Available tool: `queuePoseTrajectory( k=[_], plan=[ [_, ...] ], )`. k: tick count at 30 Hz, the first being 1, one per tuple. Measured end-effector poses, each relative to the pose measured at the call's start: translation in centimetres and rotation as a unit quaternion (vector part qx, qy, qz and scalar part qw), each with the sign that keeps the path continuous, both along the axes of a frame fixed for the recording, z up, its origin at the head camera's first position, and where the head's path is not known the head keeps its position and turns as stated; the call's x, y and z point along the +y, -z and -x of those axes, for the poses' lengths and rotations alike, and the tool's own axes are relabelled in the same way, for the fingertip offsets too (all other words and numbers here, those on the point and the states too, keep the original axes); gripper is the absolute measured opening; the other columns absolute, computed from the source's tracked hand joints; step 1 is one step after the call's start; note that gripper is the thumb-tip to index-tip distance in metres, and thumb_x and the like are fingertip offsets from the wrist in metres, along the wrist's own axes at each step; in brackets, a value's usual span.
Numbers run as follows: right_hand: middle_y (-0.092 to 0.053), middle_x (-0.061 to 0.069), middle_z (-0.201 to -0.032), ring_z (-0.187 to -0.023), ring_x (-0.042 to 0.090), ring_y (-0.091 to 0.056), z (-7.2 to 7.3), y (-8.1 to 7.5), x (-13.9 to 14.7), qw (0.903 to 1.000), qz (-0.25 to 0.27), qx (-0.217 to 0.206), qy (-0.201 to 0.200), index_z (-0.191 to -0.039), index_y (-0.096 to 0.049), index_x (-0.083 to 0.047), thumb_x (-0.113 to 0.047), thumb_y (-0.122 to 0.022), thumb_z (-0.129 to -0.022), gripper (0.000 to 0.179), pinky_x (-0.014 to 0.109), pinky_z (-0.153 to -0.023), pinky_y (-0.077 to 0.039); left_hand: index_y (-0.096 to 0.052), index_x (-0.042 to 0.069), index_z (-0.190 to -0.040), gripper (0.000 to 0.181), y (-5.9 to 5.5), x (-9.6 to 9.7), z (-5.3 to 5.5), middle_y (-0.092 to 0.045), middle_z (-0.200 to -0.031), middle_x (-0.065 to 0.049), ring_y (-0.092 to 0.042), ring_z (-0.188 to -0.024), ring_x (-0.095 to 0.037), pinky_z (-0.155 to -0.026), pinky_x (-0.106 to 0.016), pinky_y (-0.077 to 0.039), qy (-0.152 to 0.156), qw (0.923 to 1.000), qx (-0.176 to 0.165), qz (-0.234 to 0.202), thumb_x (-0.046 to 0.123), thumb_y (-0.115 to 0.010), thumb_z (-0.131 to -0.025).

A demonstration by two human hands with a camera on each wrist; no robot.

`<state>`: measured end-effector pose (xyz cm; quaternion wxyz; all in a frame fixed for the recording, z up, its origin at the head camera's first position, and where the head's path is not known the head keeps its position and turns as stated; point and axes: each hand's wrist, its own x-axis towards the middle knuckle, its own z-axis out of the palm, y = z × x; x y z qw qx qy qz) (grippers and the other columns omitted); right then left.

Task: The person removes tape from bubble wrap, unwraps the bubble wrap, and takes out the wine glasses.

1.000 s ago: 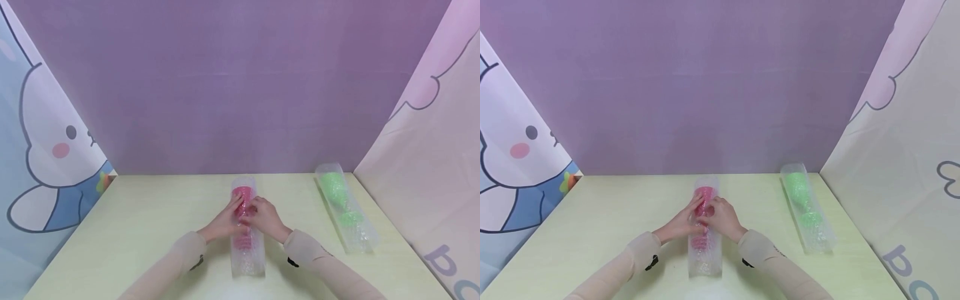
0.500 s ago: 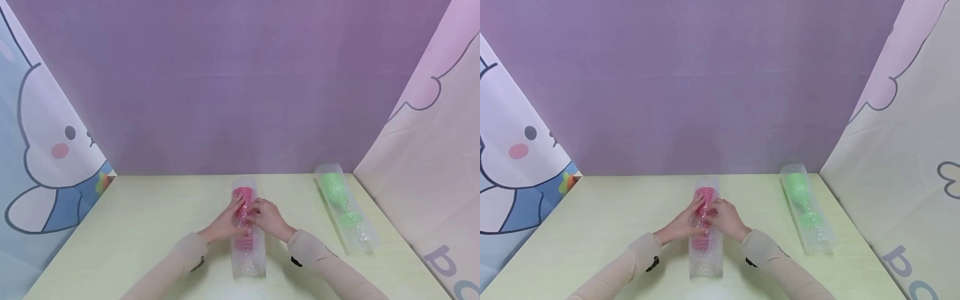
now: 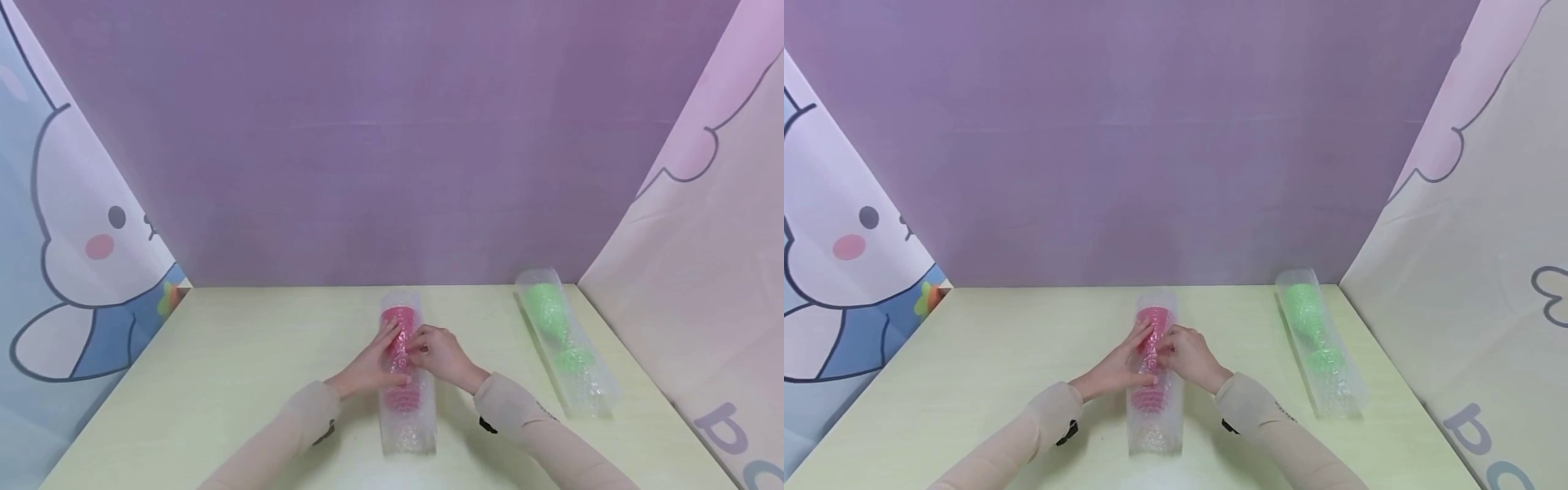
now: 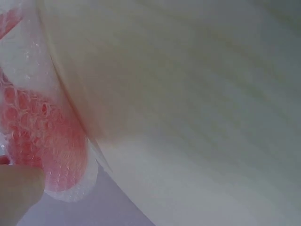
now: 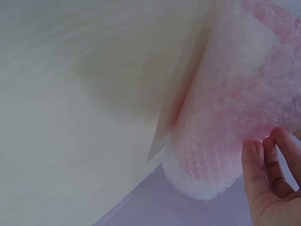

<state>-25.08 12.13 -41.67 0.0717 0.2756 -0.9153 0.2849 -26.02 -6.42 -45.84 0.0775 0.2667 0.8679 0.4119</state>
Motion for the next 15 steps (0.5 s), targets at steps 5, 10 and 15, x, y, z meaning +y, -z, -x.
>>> queuePoseTrajectory(
  k=[5, 10, 15],
  plan=[
    [-0.066, 0.002, -0.093, -0.085, 0.016, -0.062, 0.08, 0.02, -0.1, 0.9998, -0.019, -0.008, 0.003, -0.091, -0.073, -0.008, -0.014, -0.074, -0.075, 0.018, 0.031, -0.075, -0.054, -0.012, 0.015, -0.148, 0.101, 0.01, -0.03, -0.05, 0.002, -0.155, 0.005, 0.003, -0.142, -0.022, -0.112, -0.052, -0.015, 0.0, 1.0, 0.004, 0.003, 0.042, -0.074, -0.073],
    [-0.068, 0.002, -0.093, -0.084, 0.016, -0.063, -0.01, 0.24, -0.08, 0.9998, -0.018, 0.003, 0.001, -0.089, -0.073, -0.009, -0.014, -0.073, -0.075, 0.014, 0.029, -0.074, -0.054, -0.012, 0.015, -0.148, 0.101, 0.03, -0.05, -0.14, 0.003, -0.155, 0.005, 0.004, -0.142, -0.022, -0.112, -0.052, -0.014, 0.0, 1.0, 0.0, 0.001, 0.042, -0.073, -0.073],
    [-0.069, 0.002, -0.091, -0.085, 0.015, -0.064, -0.05, 0.48, 0.05, 0.9992, -0.014, 0.035, -0.011, -0.088, -0.074, -0.01, -0.014, -0.072, -0.076, 0.012, 0.032, -0.078, -0.053, -0.011, 0.014, -0.148, 0.101, 0.11, -0.07, -0.16, 0.003, -0.155, 0.004, 0.004, -0.142, -0.023, -0.112, -0.053, -0.014, 0.002, 1.0, 0.001, -0.004, 0.042, -0.073, -0.073]
  ],
)
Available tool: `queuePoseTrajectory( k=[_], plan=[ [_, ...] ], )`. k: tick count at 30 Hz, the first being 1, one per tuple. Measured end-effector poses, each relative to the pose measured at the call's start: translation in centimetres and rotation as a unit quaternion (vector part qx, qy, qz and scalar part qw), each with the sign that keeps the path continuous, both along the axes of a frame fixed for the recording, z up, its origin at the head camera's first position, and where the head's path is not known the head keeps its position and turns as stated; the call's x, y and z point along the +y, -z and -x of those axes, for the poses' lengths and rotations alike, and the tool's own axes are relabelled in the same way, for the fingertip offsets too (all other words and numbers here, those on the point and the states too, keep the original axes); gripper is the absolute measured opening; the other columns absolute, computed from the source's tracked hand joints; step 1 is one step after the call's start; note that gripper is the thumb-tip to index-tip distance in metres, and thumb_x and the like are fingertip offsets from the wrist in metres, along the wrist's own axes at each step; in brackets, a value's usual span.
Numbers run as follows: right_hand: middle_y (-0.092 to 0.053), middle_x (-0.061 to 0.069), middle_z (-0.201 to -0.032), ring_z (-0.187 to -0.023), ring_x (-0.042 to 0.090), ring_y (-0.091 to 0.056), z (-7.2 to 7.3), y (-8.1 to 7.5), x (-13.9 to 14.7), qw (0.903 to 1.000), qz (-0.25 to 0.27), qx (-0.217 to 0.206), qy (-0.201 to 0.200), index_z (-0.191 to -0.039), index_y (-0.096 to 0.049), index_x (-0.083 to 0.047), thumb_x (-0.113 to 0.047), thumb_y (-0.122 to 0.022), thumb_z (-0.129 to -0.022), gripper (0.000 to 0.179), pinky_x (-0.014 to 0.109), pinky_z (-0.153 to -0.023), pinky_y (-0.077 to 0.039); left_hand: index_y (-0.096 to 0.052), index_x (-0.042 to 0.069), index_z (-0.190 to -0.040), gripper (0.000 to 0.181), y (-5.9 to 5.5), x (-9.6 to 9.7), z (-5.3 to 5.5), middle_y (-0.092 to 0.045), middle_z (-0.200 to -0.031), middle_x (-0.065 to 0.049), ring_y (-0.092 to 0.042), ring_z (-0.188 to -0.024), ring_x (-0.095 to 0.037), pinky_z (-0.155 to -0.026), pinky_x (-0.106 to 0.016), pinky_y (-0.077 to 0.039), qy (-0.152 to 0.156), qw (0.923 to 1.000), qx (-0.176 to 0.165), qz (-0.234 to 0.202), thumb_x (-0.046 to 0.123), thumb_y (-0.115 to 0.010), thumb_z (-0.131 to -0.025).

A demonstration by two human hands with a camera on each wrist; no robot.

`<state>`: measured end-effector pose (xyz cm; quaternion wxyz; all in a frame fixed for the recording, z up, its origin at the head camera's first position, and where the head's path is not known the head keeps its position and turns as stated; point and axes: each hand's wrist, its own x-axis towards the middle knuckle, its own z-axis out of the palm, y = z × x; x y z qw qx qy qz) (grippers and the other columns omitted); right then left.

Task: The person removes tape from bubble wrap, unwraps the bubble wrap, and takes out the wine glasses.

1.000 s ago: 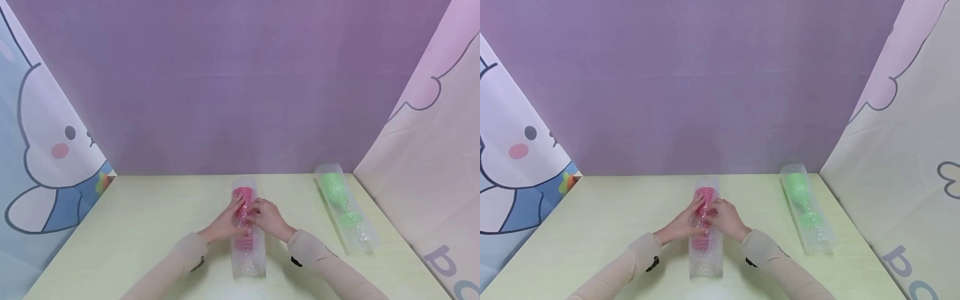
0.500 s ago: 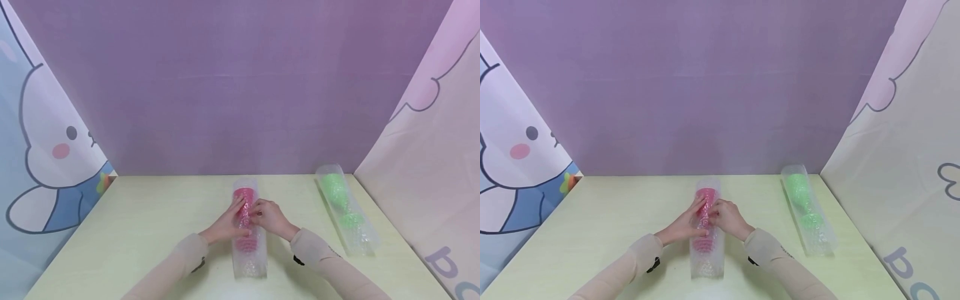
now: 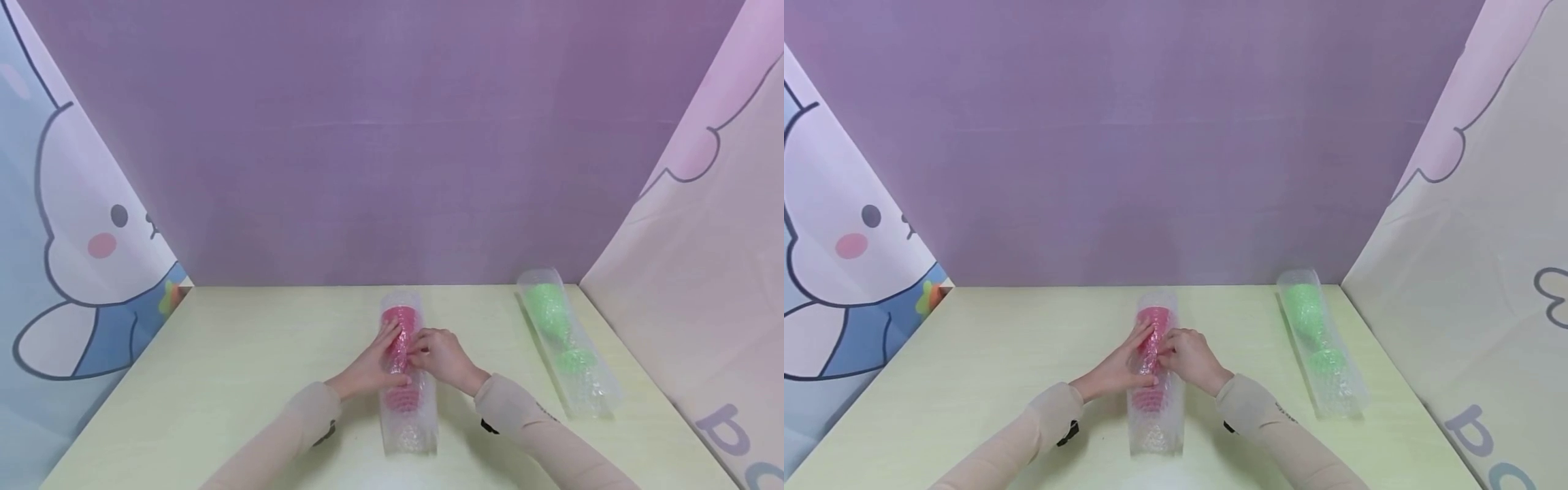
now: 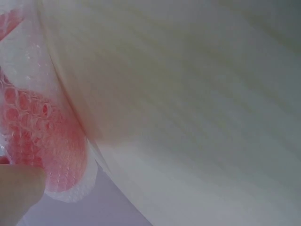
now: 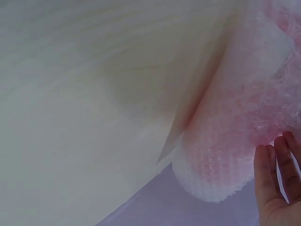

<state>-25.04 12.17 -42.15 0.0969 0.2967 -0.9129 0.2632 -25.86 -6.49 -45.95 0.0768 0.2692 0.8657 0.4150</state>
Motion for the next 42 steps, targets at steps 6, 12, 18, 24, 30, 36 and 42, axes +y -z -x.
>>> queuePoseTrajectory(
  k=[6, 12, 18, 24, 30, 36, 42],
  plan=[
    [-0.069, 0.001, -0.091, -0.086, 0.015, -0.063, 0.2, 0.5, 0.3, 0.9998, 0.006, 0.016, -0.014, -0.09, -0.074, -0.01, -0.016, -0.073, -0.076, 0.015, 0.037, -0.081, -0.051, -0.012, 0.013, -0.148, 0.101, 0.1, 0.0, 0.0, 0.003, -0.156, 0.003, 0.005, -0.142, -0.024, -0.112, -0.054, -0.015, 0.001, 1.0, 0.004, -0.004, 0.041, -0.074, -0.073],
    [-0.068, -0.001, -0.089, -0.083, 0.012, -0.061, 0.7, 0.9, 0.4, 0.9991, 0.028, 0.011, -0.029, -0.088, -0.074, -0.011, -0.015, -0.074, -0.074, 0.016, 0.031, -0.078, -0.05, -0.012, 0.013, -0.148, 0.101, 0.2, 0.0, 0.0, 0.002, -0.156, 0.002, 0.006, -0.142, -0.024, -0.112, -0.054, -0.015, 0.003, 1.0, 0.006, -0.001, 0.042, -0.073, -0.073],
    [-0.067, 0.0, -0.085, -0.079, 0.012, -0.061, 1.3, 1.2, 0.6, 0.9961, 0.068, -0.001, -0.057, -0.086, -0.074, -0.006, -0.008, -0.074, -0.074, 0.012, 0.021, -0.071, -0.052, -0.01, 0.014, -0.148, 0.102, 0.1, 0.0, 0.1, 0.003, -0.156, 0.003, 0.007, -0.142, -0.024, -0.111, -0.056, -0.015, 0.004, 0.9999, -0.002, -0.011, 0.042, -0.073, -0.074],
    [-0.066, 0.001, -0.084, -0.078, 0.011, -0.059, 1.7, 1.6, 1.1, 0.9884, 0.114, -0.052, -0.085, -0.087, -0.074, -0.004, -0.006, -0.071, -0.076, 0.011, 0.018, -0.066, -0.052, -0.011, 0.014, -0.148, 0.102, 0.3, 0.2, 0.1, 0.003, -0.156, 0.003, 0.007, -0.142, -0.024, -0.111, -0.056, -0.015, 0.004, 1.0, 0.002, -0.005, 0.042, -0.074, -0.073],
    [-0.066, 0.002, -0.085, -0.079, 0.012, -0.059, 2.2, 2.2, 1.6, 0.9814, 0.145, -0.082, -0.096, -0.088, -0.074, -0.004, -0.01, -0.07, -0.079, 0.011, 0.02, -0.065, -0.052, -0.011, 0.014, -0.148, 0.101, 0.0, 0.4, 0.0, 0.003, -0.156, 0.003, 0.008, -0.142, -0.023, -0.111, -0.056, -0.015, 0.004, 1.0, -0.002, -0.006, 0.04, -0.074, -0.074],
    [-0.066, 0.01, -0.09, -0.084, 0.024, -0.06, 2.1, 2.0, 1.5, 0.9775, 0.158, -0.109, -0.087, -0.091, -0.072, 0.0, -0.006, -0.07, -0.077, 0.015, 0.025, -0.069, -0.054, -0.011, 0.013, -0.148, 0.102, -0.1, 0.5, 0.0, 0.004, -0.156, 0.002, 0.007, -0.142, -0.024, -0.111, -0.057, -0.014, 0.002, 1.0, -0.001, -0.008, 0.041, -0.074, -0.073],
    [-0.065, 0.019, -0.093, -0.089, 0.033, -0.059, 0.3, -0.4, 0.9, 0.9704, 0.172, -0.154, -0.071, -0.092, -0.069, 0.007, -0.001, -0.071, -0.074, 0.02, 0.03, -0.075, -0.054, -0.01, 0.014, -0.148, 0.102, 0.1, 0.6, -0.1, 0.005, -0.155, 0.002, 0.008, -0.142, -0.024, -0.111, -0.057, -0.013, 0.0, 1.0, 0.0, -0.006, 0.041, -0.074, -0.073]
  ],
)
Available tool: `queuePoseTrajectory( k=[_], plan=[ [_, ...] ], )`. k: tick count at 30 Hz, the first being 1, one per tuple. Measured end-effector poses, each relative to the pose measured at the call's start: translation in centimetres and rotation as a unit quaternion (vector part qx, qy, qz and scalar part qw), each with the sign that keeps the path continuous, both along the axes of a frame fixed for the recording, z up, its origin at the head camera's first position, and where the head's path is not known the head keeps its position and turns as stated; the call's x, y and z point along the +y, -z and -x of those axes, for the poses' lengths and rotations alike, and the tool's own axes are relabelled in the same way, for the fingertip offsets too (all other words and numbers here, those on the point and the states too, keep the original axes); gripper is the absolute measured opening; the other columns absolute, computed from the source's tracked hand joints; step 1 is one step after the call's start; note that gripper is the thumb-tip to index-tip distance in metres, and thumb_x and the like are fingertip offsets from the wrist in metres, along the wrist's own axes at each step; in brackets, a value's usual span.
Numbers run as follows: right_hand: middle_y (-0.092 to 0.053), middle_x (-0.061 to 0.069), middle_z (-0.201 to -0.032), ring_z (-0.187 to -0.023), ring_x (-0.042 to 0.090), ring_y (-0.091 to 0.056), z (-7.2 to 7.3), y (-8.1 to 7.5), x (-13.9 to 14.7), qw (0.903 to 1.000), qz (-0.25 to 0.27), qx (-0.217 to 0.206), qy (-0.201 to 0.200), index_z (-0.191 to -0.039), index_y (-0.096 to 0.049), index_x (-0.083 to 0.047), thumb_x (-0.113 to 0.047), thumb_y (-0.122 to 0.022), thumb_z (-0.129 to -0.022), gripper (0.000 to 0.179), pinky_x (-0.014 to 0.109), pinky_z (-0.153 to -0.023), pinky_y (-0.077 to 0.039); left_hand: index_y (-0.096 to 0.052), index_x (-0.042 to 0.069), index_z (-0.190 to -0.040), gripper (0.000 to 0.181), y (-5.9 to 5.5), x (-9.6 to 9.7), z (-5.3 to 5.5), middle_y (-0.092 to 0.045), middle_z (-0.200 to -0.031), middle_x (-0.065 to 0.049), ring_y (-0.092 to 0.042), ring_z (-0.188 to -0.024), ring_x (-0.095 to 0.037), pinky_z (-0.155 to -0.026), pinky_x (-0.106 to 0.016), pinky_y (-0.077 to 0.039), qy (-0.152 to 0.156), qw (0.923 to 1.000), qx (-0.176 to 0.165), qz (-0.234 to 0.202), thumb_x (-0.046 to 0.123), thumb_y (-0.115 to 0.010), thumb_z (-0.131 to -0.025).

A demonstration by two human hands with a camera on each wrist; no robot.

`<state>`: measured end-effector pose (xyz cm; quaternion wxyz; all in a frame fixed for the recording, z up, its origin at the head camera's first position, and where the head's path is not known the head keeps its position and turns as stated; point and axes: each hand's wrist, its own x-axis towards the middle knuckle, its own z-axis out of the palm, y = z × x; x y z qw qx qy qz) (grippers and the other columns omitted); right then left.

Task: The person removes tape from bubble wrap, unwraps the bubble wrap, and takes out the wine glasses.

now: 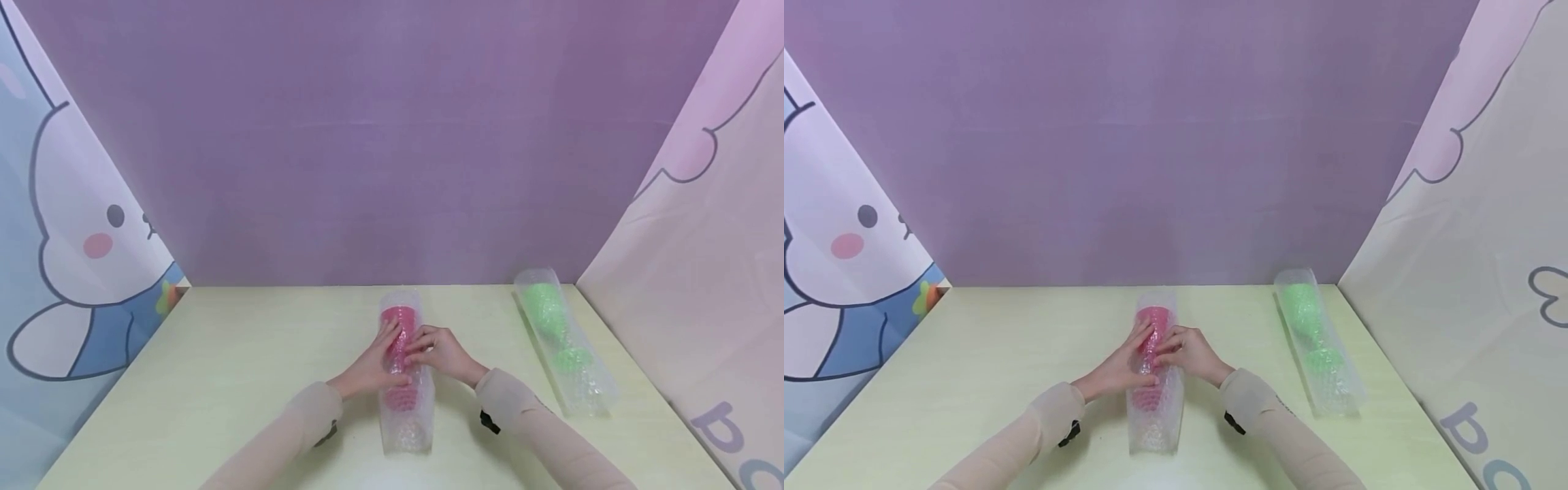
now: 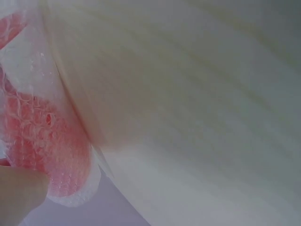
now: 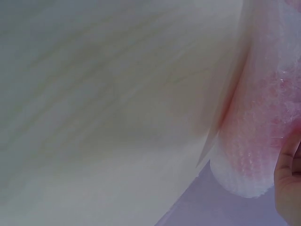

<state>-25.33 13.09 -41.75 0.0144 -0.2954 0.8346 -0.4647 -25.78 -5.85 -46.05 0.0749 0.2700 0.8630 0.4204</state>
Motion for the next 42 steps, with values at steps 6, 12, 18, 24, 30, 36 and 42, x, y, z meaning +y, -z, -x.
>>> queuePoseTrajectory(
  k=[6, 12, 18, 24, 30, 36, 42],
  plan=[
    [-0.064, 0.02, -0.09, -0.086, 0.033, -0.058, -0.5, -0.5, -0.1, 0.9999, 0.01, -0.002, 0.003, -0.09, -0.069, 0.008, 0.001, -0.07, -0.075, 0.017, 0.02, -0.07, -0.051, -0.01, 0.013, -0.148, 0.102, -0.2, 0.1, -0.3, 0.005, -0.155, 0.002, 0.007, -0.142, -0.023, -0.111, -0.056, -0.012, -0.003, 1.0, -0.001, 0.004, 0.038, -0.075, -0.073],
    [-0.064, 0.019, -0.089, -0.084, 0.032, -0.059, -0.1, 0.1, -0.1, 0.9999, 0.01, 0.006, 0.007, -0.09, -0.07, 0.007, 0.002, -0.068, -0.077, 0.014, 0.018, -0.068, -0.051, -0.01, 0.014, -0.148, 0.102, -0.5, 0.3, -0.4, 0.005, -0.155, 0.001, 0.007, -0.142, -0.023, -0.111, -0.056, -0.013, -0.005, 1.0, -0.005, 0.003, 0.037, -0.074, -0.073],
    [-0.064, 0.014, -0.088, -0.082, 0.028, -0.058, 1.5, 2.6, 0.4, 0.9994, 0.018, 0.03, 0.005, -0.089, -0.071, 0.003, -0.001, -0.069, -0.078, 0.013, 0.02, -0.066, -0.052, -0.011, 0.013, -0.148, 0.102, -0.4, 0.3, -0.2, 0.004, -0.155, 0.002, 0.006, -0.142, -0.024, -0.111, -0.056, -0.014, -0.004, 1.0, -0.005, -0.003, 0.037, -0.075, -0.073],
    [-0.064, 0.003, -0.086, -0.078, 0.011, -0.056, 1.8, 3.3, 0.7, 0.9957, -0.012, 0.091, -0.014, -0.089, -0.073, -0.004, -0.009, -0.069, -0.08, 0.011, 0.017, -0.065, -0.051, -0.011, 0.013, -0.148, 0.102, 0.0, 0.3, -0.1, 0.004, -0.155, 0.002, 0.006, -0.142, -0.023, -0.111, -0.055, -0.015, -0.003, 1.0, -0.002, -0.001, 0.038, -0.075, -0.073],
    [-0.064, -0.002, -0.085, -0.077, 0.008, -0.056, 1.8, 3.3, 0.7, 0.9873, -0.037, 0.153, -0.014, -0.087, -0.074, -0.007, -0.011, -0.068, -0.081, 0.009, 0.016, -0.065, -0.051, -0.011, 0.012, -0.148, 0.102, -0.1, 0.3, -0.1, 0.004, -0.156, 0.001, 0.006, -0.142, -0.023, -0.111, -0.056, -0.016, -0.003, 1.0, 0.0, -0.001, 0.037, -0.075, -0.073],
    [-0.063, -0.002, -0.087, -0.077, 0.006, -0.055, 1.8, 3.6, 0.7, 0.988, -0.045, 0.148, 0.001, -0.087, -0.072, -0.008, -0.011, -0.066, -0.082, 0.009, 0.016, -0.065, -0.051, -0.011, 0.012, -0.148, 0.101, -0.2, 0.4, -0.2, 0.005, -0.155, 0.002, 0.007, -0.142, -0.023, -0.111, -0.057, -0.015, -0.003, 1.0, -0.003, 0.0, 0.036, -0.075, -0.073],
    [-0.061, -0.002, -0.087, -0.077, 0.004, -0.056, 1.6, 3.7, 0.6, 0.9908, -0.049, 0.126, 0.01, -0.089, -0.071, -0.007, -0.011, -0.064, -0.084, 0.009, 0.017, -0.068, -0.052, -0.01, 0.013, -0.148, 0.102, 0.0, 0.4, -0.2, 0.006, -0.155, 0.003, 0.007, -0.142, -0.023, -0.111, -0.056, -0.014, -0.006, 1.0, -0.001, -0.001, 0.037, -0.075, -0.073]
  ],
)
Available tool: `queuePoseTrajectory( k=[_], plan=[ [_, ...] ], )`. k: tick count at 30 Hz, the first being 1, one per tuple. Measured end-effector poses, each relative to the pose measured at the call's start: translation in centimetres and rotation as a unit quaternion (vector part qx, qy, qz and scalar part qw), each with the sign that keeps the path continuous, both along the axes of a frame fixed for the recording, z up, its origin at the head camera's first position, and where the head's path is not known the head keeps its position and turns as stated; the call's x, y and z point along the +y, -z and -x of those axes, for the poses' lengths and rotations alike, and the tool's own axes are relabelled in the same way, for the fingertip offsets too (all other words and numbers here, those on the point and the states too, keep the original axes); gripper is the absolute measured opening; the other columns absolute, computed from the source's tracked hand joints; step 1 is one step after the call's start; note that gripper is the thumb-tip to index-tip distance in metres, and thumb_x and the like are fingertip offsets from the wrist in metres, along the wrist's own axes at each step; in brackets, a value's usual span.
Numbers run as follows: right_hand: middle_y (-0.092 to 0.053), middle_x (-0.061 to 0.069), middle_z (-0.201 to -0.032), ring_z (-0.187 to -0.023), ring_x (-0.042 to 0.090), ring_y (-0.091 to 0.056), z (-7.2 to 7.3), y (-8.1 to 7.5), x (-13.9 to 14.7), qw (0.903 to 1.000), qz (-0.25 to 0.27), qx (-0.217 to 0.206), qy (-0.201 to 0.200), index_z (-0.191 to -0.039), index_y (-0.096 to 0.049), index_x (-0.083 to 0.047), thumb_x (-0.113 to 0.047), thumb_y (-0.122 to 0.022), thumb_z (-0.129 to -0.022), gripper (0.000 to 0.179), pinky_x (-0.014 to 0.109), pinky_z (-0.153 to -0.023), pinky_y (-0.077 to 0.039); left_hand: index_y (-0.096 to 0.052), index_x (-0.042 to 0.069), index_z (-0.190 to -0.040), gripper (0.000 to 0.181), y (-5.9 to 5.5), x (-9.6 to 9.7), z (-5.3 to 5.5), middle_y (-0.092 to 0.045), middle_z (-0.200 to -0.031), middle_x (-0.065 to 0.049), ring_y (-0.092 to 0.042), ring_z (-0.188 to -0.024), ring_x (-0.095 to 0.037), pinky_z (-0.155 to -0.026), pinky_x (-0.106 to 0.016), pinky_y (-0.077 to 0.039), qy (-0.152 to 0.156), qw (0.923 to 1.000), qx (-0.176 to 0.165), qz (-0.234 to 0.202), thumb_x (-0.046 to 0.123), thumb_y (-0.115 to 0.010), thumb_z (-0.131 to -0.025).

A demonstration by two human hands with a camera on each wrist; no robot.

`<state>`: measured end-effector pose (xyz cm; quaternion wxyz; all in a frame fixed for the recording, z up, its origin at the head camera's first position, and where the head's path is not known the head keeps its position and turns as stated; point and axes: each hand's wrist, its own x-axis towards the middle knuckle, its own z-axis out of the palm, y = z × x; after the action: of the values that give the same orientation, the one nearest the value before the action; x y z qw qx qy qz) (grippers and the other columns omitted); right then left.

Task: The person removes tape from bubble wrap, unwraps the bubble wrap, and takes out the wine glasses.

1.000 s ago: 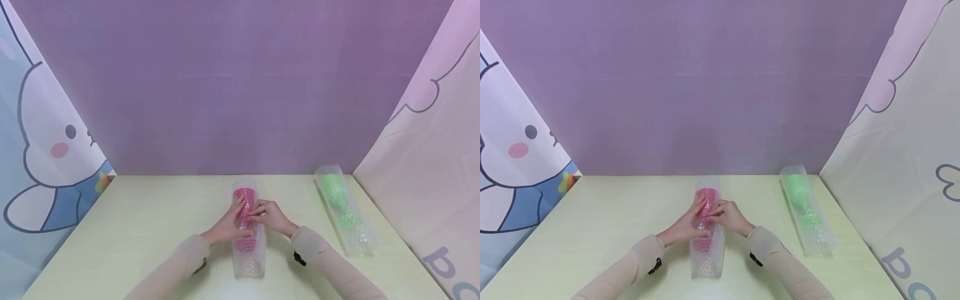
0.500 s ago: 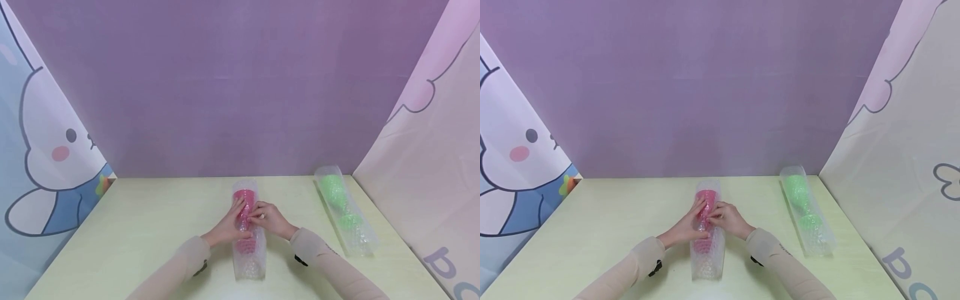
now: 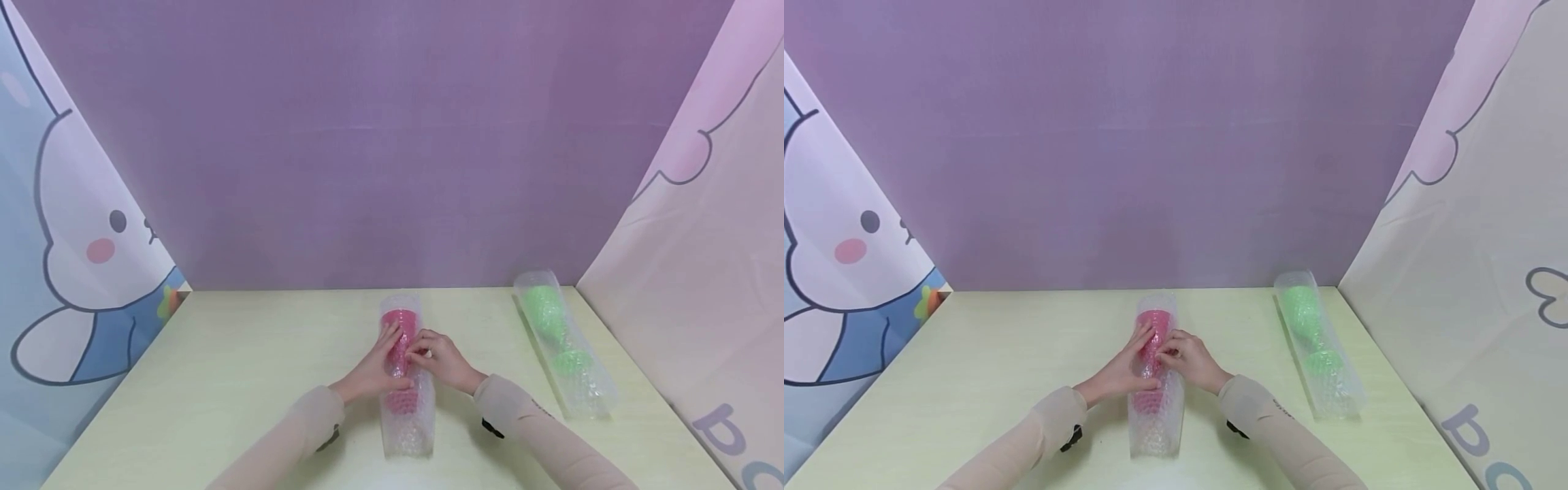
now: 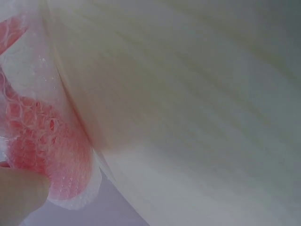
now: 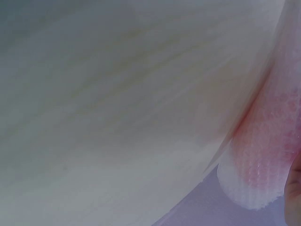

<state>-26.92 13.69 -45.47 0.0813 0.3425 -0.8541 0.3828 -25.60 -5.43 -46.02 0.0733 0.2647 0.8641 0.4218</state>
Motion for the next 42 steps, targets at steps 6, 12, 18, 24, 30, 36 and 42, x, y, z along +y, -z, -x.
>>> queuePoseTrajectory(
  k=[6, 12, 18, 24, 30, 36, 42],
  plan=[
    [-0.06, -0.003, -0.087, -0.078, 0.006, -0.056, -0.14, -0.01, -0.03, 0.9999, 0.0, 0.014, -0.004, -0.089, -0.069, -0.007, -0.011, -0.062, -0.085, 0.008, 0.017, -0.069, -0.052, -0.009, 0.016, -0.148, 0.103, -0.07, 0.03, -0.04, 0.007, -0.155, 0.005, 0.008, -0.142, -0.021, -0.111, -0.056, -0.014, -0.004, 1.0, -0.005, 0.0, 0.038, -0.075, -0.073],
    [-0.061, -0.002, -0.088, -0.078, 0.006, -0.057, -0.36, -0.09, 0.01, 0.9993, -0.01, 0.037, 0.002, -0.089, -0.066, -0.007, -0.014, -0.061, -0.086, 0.009, 0.018, -0.069, -0.051, -0.009, 0.014, -0.148, 0.103, -0.05, 0.15, 0.05, 0.005, -0.155, 0.004, 0.009, -0.142, -0.021, -0.112, -0.054, -0.012, 0.003, 1.0, 0.002, -0.002, 0.035, -0.076, -0.072],
    [-0.06, -0.003, -0.088, -0.079, 0.006, -0.056, -0.52, -0.07, -0.1, 0.9994, -0.016, 0.029, 0.008, -0.089, -0.064, -0.008, -0.014, -0.059, -0.088, 0.008, 0.018, -0.07, -0.051, -0.009, 0.014, -0.148, 0.104, 0.09, 0.23, -0.01, 0.004, -0.155, 0.003, 0.009, -0.142, -0.02, -0.113, -0.053, -0.012, -0.001, 1.0, 0.0, 0.0, 0.036, -0.076, -0.072],
    [-0.06, -0.003, -0.088, -0.08, 0.007, -0.055, -0.47, 0.09, -0.18, 0.9998, -0.007, 0.015, 0.014, -0.089, -0.063, -0.008, -0.013, -0.059, -0.088, 0.007, 0.019, -0.071, -0.051, -0.008, 0.016, -0.149, 0.104, -0.27, 0.3, -0.21, 0.004, -0.155, 0.003, 0.009, -0.142, -0.021, -0.112, -0.055, -0.014, -0.003, 1.0, -0.005, 0.0, 0.036, -0.076, -0.072],
    [-0.06, -0.001, -0.088, -0.078, 0.007, -0.054, -0.36, 0.13, -0.17, 0.9996, 0.015, -0.011, 0.022, -0.089, -0.063, -0.007, -0.012, -0.057, -0.089, 0.007, 0.019, -0.068, -0.05, -0.007, 0.018, -0.149, 0.105, -0.21, 0.44, 0.03, 0.004, -0.156, 0.003, 0.01, -0.142, -0.021, -0.111, -0.056, -0.015, -0.002, 1.0, 0.0, -0.003, 0.038, -0.076, -0.072],
    [-0.061, -0.001, -0.088, -0.076, 0.006, -0.053, -0.38, 0.08, -0.24, 0.9986, 0.03, -0.034, 0.027, -0.089, -0.063, -0.008, -0.01, -0.056, -0.09, 0.007, 0.019, -0.065, -0.05, -0.006, 0.018, -0.149, 0.106, 0.06, 0.56, 0.26, 0.004, -0.156, 0.001, 0.009, -0.142, -0.022, -0.111, -0.055, -0.014, -0.005, 1.0, 0.001, -0.004, 0.039, -0.076, -0.071],
    [-0.061, 0.001, -0.087, -0.076, 0.005, -0.053, -0.44, 0.06, -0.37, 0.9968, 0.044, -0.058, 0.032, -0.088, -0.063, -0.007, -0.009, -0.056, -0.09, 0.007, 0.019, -0.065, -0.05, -0.006, 0.017, -0.149, 0.106, 0.06, 0.57, 0.08, 0.005, -0.156, -0.002, 0.008, -0.142, -0.021, -0.112, -0.054, -0.014, -0.007, 0.9999, -0.002, -0.008, 0.036, -0.077, -0.071]
  ],
)
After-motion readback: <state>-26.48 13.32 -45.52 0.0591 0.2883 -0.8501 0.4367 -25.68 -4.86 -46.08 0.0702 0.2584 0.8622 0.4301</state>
